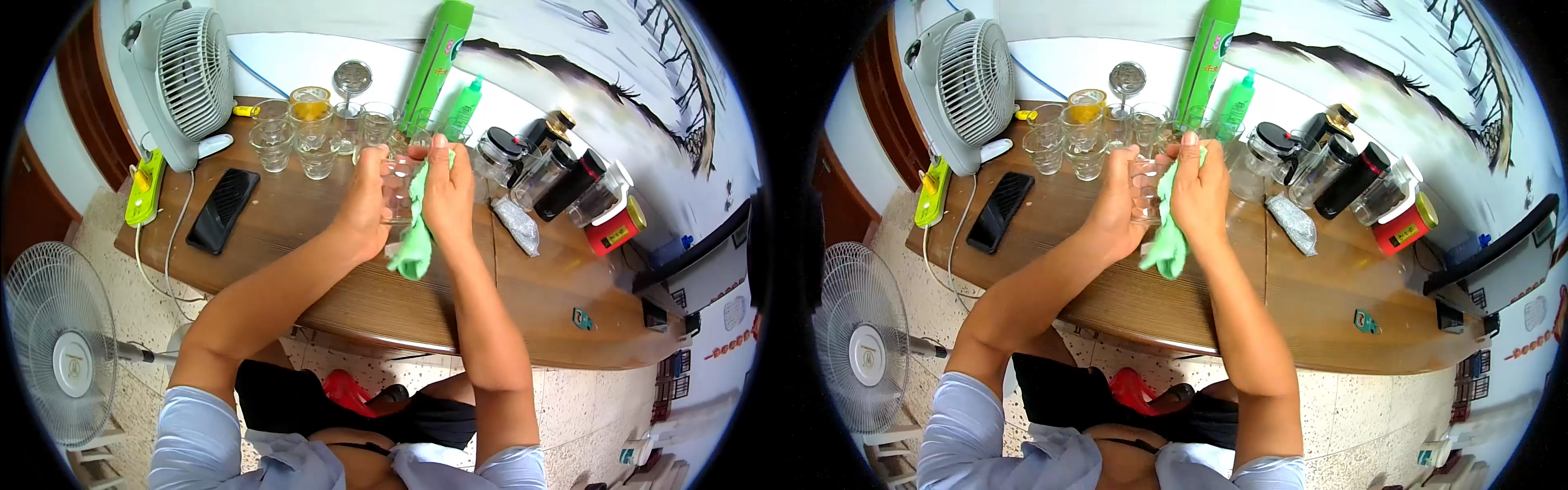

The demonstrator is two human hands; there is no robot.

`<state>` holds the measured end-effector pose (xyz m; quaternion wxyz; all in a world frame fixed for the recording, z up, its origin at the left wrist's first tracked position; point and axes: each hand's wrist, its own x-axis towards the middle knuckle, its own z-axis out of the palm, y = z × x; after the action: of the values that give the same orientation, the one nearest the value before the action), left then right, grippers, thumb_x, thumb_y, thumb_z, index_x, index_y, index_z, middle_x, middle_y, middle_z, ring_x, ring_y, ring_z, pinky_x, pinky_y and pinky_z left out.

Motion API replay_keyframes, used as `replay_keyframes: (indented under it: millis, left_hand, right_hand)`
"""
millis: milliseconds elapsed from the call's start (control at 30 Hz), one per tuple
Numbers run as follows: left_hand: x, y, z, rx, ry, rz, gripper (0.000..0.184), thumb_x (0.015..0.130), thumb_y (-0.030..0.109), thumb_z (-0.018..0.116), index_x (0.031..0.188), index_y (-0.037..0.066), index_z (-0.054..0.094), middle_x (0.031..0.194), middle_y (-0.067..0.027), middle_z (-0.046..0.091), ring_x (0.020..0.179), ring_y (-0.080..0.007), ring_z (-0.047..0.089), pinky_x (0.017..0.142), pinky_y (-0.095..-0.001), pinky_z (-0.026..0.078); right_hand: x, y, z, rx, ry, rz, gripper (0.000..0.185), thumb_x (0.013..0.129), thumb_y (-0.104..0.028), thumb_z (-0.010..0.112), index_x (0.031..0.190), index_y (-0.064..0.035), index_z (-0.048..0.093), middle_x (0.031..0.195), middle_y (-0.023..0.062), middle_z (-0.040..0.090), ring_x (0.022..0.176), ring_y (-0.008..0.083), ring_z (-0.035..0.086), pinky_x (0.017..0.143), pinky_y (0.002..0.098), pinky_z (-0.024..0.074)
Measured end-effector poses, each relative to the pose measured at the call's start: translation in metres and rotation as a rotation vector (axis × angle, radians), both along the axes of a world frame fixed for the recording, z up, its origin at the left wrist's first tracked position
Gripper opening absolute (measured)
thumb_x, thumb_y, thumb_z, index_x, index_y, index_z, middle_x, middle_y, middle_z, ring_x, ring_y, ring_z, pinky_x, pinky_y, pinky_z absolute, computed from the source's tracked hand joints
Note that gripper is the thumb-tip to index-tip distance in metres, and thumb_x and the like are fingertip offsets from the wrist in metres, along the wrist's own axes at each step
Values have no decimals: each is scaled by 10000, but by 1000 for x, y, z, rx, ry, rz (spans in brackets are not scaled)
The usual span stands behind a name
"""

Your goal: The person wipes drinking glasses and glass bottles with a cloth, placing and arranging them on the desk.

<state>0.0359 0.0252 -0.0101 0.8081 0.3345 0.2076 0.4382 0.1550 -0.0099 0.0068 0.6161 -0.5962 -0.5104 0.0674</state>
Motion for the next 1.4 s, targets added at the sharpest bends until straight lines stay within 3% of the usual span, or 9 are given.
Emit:
replay_keyframes:
  millis: [167, 367, 633, 800, 833, 933, 1100, 1233, 1400]
  left_hand:
    - [-5, 22, 1, -120, -97, 144, 581, 994, 631, 501, 1162, 90, 630, 1053, -96, 676, 993, -253, 662, 913, -431, 552]
    - [-8, 22, 0, 64, -6, 96, 477, 1015, 572, 471, 1087, 120, 605, 1081, -93, 673, 1009, -226, 658, 901, -431, 532]
    - [0, 7, -9, 106, -13, -5, 384, 1053, 484, 516, 1090, 105, 571, 932, -56, 676, 826, -188, 668, 763, -347, 555]
    - [-8, 12, 3, 15, -60, 175, 568, 1014, 593, 487, 1180, 60, 590, 991, -95, 672, 929, -236, 674, 863, -397, 554]
    - [-17, 7, 24, 9, 51, 184, 624, 1007, 611, 444, 1232, 47, 589, 1070, -129, 681, 990, -266, 674, 904, -416, 547]
    - [-27, 28, 15, 35, 1, 56, 603, 1012, 591, 421, 1232, 58, 600, 1128, -123, 690, 1040, -273, 674, 929, -430, 539]
    - [-11, 7, 15, 135, 113, -117, 606, 1036, 593, 382, 1217, 79, 649, 1129, -99, 717, 1052, -264, 688, 946, -423, 543]
    - [5, 0, -7, 87, 154, -136, 610, 1039, 587, 365, 1230, 86, 657, 1174, -102, 712, 1066, -271, 686, 965, -439, 546]
    - [-12, 9, 7, 28, 16, -14, 547, 1036, 571, 446, 1223, 86, 618, 1187, -119, 691, 1097, -266, 675, 970, -403, 548]
  right_hand:
    - [-44, -6, -25, 82, -290, 26, 293, 1071, -191, 624, 1214, 12, 468, 1471, 349, 544, 1356, 490, 569, 1148, 507, 450]
    - [-39, 5, -29, 366, -511, -20, 278, 1145, -243, 497, 1226, 14, 432, 1437, 372, 573, 1323, 460, 619, 1114, 497, 477]
    - [-10, -1, -4, 199, 473, 326, 321, 1156, -271, 499, 1221, 43, 479, 1157, 205, 703, 1101, 305, 722, 953, 454, 586]
    - [-51, -8, -25, 306, -452, -59, 455, 1069, -195, 616, 1408, 43, 427, 1469, 368, 477, 1365, 532, 520, 1149, 567, 446]
    - [-55, -10, -29, 300, -467, 54, 522, 1054, -161, 623, 1456, 62, 375, 1565, 413, 323, 1409, 617, 425, 1184, 579, 408]
    - [-58, -1, -42, 328, -517, 129, 587, 1049, -156, 623, 1488, 104, 332, 1542, 428, 346, 1394, 645, 421, 1185, 588, 405]
    - [-32, 2, -16, 371, -192, -15, 354, 1097, -195, 562, 1350, 45, 501, 1287, 304, 640, 1088, 412, 685, 900, 479, 538]
    - [-5, -8, 5, 112, 109, 49, 359, 1065, -209, 633, 1301, 45, 541, 1172, 242, 702, 965, 399, 714, 795, 473, 565]
    - [-40, 0, -28, 508, -352, 36, 356, 971, -112, 673, 1244, 61, 525, 1361, 314, 552, 1251, 508, 575, 1077, 567, 479]
